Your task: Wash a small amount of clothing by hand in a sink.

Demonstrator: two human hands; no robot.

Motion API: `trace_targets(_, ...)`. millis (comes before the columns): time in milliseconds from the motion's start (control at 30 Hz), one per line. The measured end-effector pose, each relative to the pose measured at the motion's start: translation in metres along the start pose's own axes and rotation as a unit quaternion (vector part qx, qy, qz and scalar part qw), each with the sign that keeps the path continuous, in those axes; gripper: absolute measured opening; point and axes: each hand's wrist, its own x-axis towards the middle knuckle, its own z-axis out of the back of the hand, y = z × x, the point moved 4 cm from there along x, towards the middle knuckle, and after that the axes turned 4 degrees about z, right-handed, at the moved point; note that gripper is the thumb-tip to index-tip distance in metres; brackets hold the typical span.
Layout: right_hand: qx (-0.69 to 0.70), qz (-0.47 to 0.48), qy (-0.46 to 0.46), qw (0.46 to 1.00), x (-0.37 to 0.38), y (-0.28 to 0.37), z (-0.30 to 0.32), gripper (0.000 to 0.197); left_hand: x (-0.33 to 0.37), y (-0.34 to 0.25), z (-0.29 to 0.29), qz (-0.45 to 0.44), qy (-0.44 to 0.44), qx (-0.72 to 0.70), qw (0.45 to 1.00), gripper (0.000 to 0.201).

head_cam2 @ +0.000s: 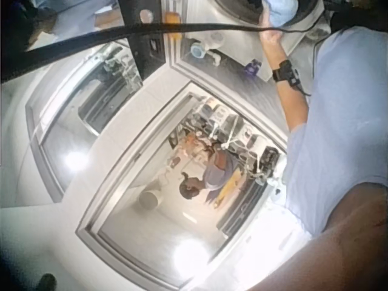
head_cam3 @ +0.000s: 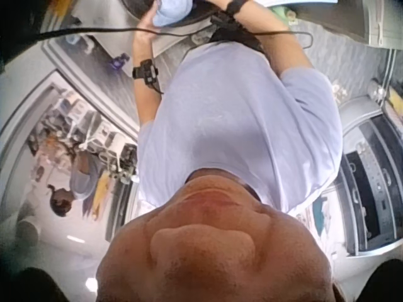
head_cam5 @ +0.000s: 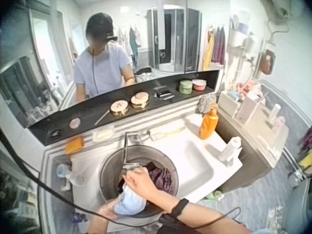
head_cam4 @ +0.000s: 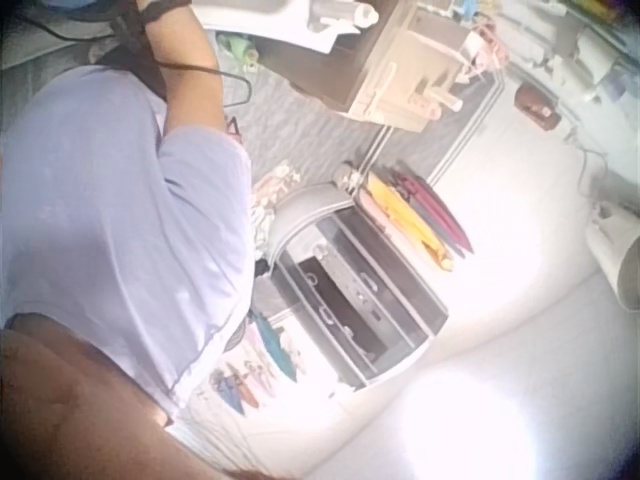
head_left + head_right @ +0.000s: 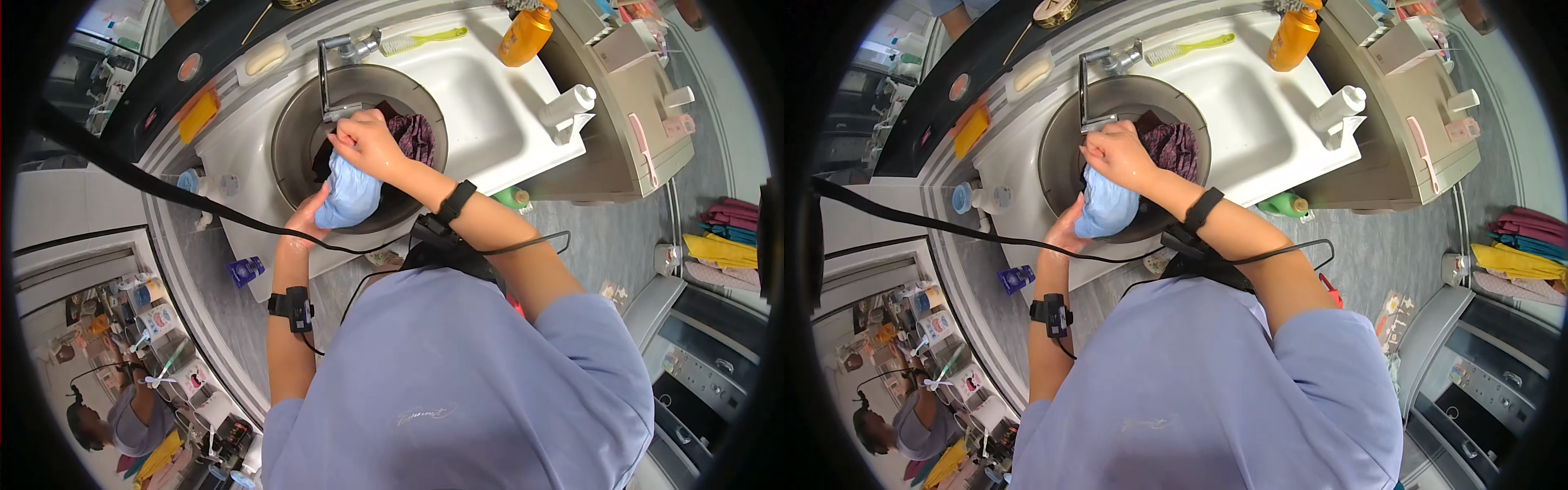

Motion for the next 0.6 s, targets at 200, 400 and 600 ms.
trace_targets(200, -0.031, -0.014, 0.025, 0.999, -0.006, 0.000, 0.013, 0.029, 0.002, -0.016, -0.020, -0.139, 0.026, -0.121, 0.983, 0.048)
trace_targets(400, -0.051, -0.011, 0.020, 0.998, -0.007, 0.002, 0.024, 0.031, 0.011, -0.019, 0.002, -0.190, -0.069, 0.105, 0.974, 0.030)
trace_targets(600, -0.023, -0.081, 0.050, 0.995, -0.020, -0.012, 0.043, 0.028, -0.008, -0.055, -0.013, -0.320, -0.171, 0.201, 0.910, 0.025)
